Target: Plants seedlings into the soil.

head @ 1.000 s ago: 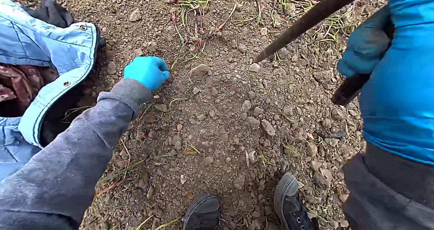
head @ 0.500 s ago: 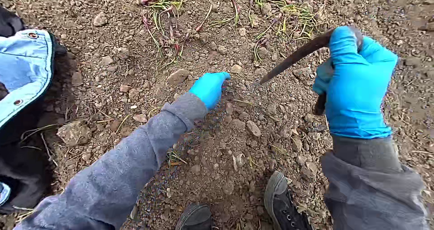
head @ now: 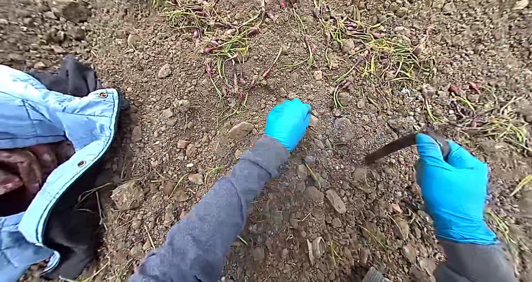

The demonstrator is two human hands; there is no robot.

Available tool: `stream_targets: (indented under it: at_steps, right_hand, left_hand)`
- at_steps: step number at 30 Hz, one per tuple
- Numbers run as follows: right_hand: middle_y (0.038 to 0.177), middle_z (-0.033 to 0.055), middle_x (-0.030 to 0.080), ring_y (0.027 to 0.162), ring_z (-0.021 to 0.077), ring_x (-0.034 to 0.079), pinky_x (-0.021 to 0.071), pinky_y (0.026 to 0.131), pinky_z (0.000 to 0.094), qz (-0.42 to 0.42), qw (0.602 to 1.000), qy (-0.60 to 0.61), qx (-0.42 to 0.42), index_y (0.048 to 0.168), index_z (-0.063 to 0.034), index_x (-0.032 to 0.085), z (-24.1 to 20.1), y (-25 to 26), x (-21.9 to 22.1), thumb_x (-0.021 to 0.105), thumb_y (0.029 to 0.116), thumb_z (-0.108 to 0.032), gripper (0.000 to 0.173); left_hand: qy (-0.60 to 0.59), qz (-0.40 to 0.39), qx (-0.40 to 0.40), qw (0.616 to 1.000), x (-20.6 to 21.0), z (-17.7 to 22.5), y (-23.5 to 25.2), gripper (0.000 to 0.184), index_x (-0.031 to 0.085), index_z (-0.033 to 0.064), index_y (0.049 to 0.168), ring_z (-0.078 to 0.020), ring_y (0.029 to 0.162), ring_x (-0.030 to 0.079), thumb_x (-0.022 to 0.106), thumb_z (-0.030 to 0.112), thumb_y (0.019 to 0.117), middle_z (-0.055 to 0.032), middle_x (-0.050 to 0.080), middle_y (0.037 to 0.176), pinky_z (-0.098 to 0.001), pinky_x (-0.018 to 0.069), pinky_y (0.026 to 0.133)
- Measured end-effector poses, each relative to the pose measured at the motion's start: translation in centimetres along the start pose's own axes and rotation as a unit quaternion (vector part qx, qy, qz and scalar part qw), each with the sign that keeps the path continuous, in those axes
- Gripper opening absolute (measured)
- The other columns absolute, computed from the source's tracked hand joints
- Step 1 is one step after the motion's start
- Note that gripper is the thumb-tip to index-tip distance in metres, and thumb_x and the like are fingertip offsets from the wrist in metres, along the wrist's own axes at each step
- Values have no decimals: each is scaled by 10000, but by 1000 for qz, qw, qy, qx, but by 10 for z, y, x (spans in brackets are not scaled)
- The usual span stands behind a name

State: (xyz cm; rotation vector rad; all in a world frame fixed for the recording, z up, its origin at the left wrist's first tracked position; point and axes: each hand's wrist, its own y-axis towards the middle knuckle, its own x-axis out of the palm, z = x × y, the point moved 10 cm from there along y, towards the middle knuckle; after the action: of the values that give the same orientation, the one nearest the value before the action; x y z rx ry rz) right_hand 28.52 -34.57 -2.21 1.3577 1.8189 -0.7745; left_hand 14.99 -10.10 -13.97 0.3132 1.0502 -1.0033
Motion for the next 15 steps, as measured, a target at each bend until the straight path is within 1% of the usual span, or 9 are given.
stream_targets:
  at_steps: [2, 3, 4, 7, 9, 10, 12, 14, 15]
  right_hand:
    - [709, 18, 527, 579, 119, 478, 418, 563, 382, -36, 997, 37, -61, 989, -61, 665, 36, 12, 31, 561, 1058, -444, 403]
    - [709, 15, 523, 578, 126, 484, 426, 562, 387, -47, 996, 38, -63, 999, -74, 662, 41, 13, 38, 557, 1056, -462, 406]
    - [699, 24, 519, 581, 147, 493, 433, 568, 405, -49, 997, 32, -56, 989, -80, 654, 42, 12, 39, 550, 1057, -474, 412]
    - [721, 76, 591, 624, 225, 566, 475, 602, 490, -54, 998, 24, -32, 1013, -99, 691, 41, 14, 37, 554, 1049, -507, 432]
    - [788, 102, 651, 710, 263, 629, 509, 667, 538, -66, 997, 18, -23, 1061, -112, 708, 40, 13, 38, 555, 1046, -512, 429]
    - [826, 120, 669, 754, 285, 645, 514, 702, 561, -79, 997, 13, -14, 1102, -109, 710, 40, 12, 40, 554, 1047, -510, 433]
    - [918, 168, 692, 863, 340, 668, 517, 785, 604, -116, 993, -3, 17, 1182, -88, 693, 40, 11, 47, 529, 1059, -505, 465]
    - [1081, 221, 699, 1034, 387, 673, 510, 911, 623, -172, 983, -31, 57, 1290, -56, 643, 39, 8, 54, 489, 1080, -484, 501]
    - [1118, 235, 693, 1061, 392, 671, 509, 931, 614, -201, 976, -46, 75, 1315, -42, 616, 38, 6, 57, 472, 1089, -473, 508]
  left_hand:
    - [22, 43, -208, 977, -38, -89, 1, 378, 637, 127, 1369, -393, 1110, 696, 568, 332, 1058, -180, 665, 1300, -632, 568, 871]
    - [33, 46, -267, 962, -45, -125, 0, 397, 626, 101, 1359, -442, 1108, 685, 596, 340, 1043, -212, 646, 1318, -679, 551, 861]
    - [41, 45, -291, 955, -45, -149, 0, 371, 655, 85, 1300, -468, 1097, 679, 624, 334, 1026, -229, 646, 1305, -707, 539, 847]
    - [-7, 52, -262, 964, -39, -166, 0, 240, 769, 149, 1109, -439, 1097, 674, 687, 341, 991, -187, 683, 1239, -722, 525, 851]
    - [-85, 34, -229, 969, -33, -165, -7, 234, 789, 151, 1048, -401, 1182, 643, 743, 364, 963, -160, 701, 1229, -698, 496, 960]
    - [-123, 18, -210, 970, -30, -163, -11, 238, 793, 144, 1021, -382, 1238, 622, 779, 366, 938, -153, 696, 1270, -678, 476, 1017]
    - [-162, -37, -180, 970, -19, -158, -16, 262, 804, 154, 1009, -377, 1402, 513, 832, 386, 891, -164, 581, 1480, -649, 414, 1127]
    - [-138, -89, -158, 974, -7, -151, -19, 242, 813, 188, 976, -423, 1452, 440, 864, 390, 855, -197, 425, 1612, -654, 395, 1140]
    - [-110, -109, -148, 977, 1, -147, -20, 234, 818, 207, 962, -426, 1462, 423, 876, 397, 838, -204, 383, 1636, -642, 399, 1143]
